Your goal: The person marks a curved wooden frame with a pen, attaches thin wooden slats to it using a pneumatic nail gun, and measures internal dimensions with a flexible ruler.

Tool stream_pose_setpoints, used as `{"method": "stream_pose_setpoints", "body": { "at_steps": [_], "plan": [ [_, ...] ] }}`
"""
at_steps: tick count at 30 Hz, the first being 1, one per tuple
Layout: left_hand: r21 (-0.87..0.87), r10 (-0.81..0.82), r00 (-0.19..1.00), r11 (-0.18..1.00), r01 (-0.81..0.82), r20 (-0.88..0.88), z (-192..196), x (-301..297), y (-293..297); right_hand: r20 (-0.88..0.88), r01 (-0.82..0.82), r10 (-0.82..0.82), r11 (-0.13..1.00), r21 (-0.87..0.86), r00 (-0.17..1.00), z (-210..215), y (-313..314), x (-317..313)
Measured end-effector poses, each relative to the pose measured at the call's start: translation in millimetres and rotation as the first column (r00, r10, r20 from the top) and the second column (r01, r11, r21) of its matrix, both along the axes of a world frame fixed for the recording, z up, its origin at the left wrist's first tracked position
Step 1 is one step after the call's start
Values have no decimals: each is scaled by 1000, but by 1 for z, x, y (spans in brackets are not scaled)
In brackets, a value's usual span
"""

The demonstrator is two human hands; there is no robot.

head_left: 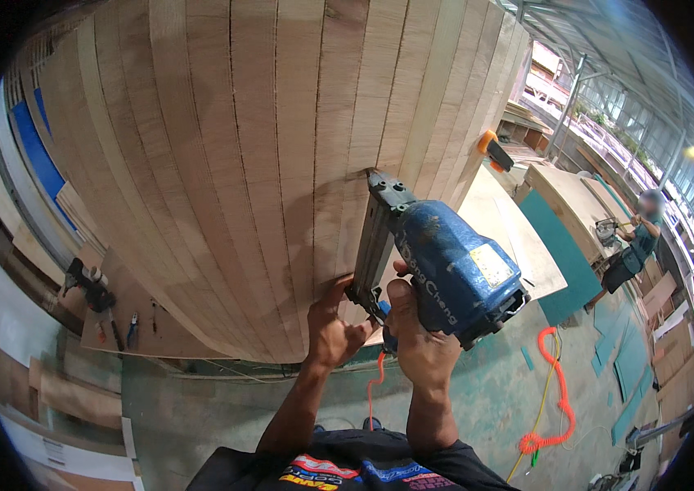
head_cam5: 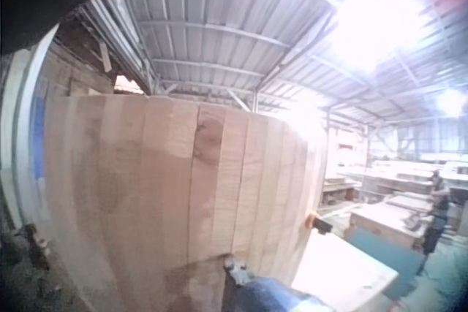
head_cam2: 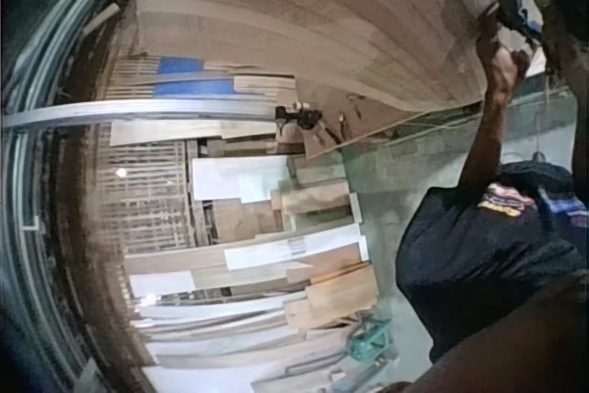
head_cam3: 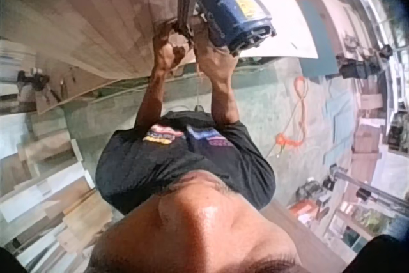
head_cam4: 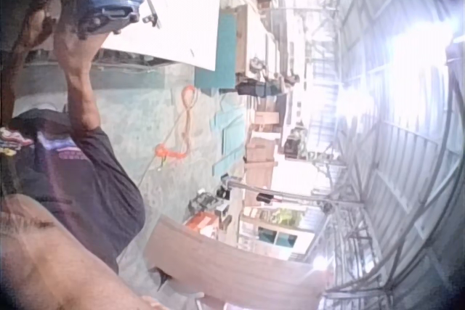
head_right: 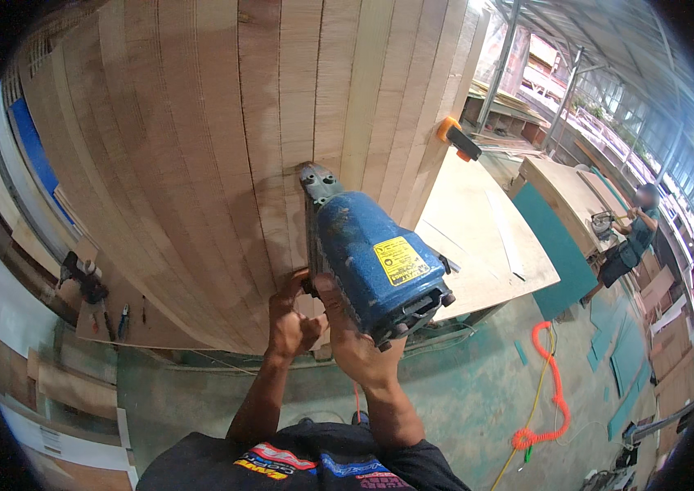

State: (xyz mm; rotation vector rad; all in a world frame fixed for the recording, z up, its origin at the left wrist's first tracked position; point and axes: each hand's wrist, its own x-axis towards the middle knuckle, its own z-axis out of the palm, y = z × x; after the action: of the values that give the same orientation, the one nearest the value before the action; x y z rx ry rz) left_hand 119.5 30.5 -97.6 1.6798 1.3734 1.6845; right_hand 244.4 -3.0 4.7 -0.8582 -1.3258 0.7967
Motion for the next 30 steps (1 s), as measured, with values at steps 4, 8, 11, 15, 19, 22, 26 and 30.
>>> {"method": "stream_pose_setpoints", "body": {
  "at_steps": [4, 8, 11, 15, 19, 22, 26, 30],
  "plan": [
    [41, -23, 1000, 999, 22, 13, -5, -4, 0, 28, 12, -13, 1000, 27, 1000, 0, -1, -2],
    [55, -19, 1000, 998, 19, -5, -2, -7, -3, 17, 25, -26, 998, 52, 1000, -4, -1, -5],
    [17, -20, 1000, 1000, 20, -3, -4, -7, 2, 89, 55, -67, 991, 126, 994, -6, 0, -4],
    [49, -41, 999, 998, 40, 20, -9, -8, -1, 48, -8, 1, 991, 131, 999, -10, 2, -7],
    [41, -21, 1000, 999, 21, 8, -10, -12, -1, 52, -26, 20, 994, 110, 998, -7, -1, -11],
    [46, -12, 1000, 999, 12, -18, -5, -9, -2, 21, -20, 17, 988, 150, 1000, -2, -3, -11],
    [55, -22, 1000, 998, 22, -6, -6, -20, -10, 52, 17, -33, 962, 274, 998, -11, -2, -23],
    [34, -39, 999, 999, 39, 10, -11, -26, -11, -68, -32, 39, 995, 98, 997, -9, -12, -28]
  ]
}}
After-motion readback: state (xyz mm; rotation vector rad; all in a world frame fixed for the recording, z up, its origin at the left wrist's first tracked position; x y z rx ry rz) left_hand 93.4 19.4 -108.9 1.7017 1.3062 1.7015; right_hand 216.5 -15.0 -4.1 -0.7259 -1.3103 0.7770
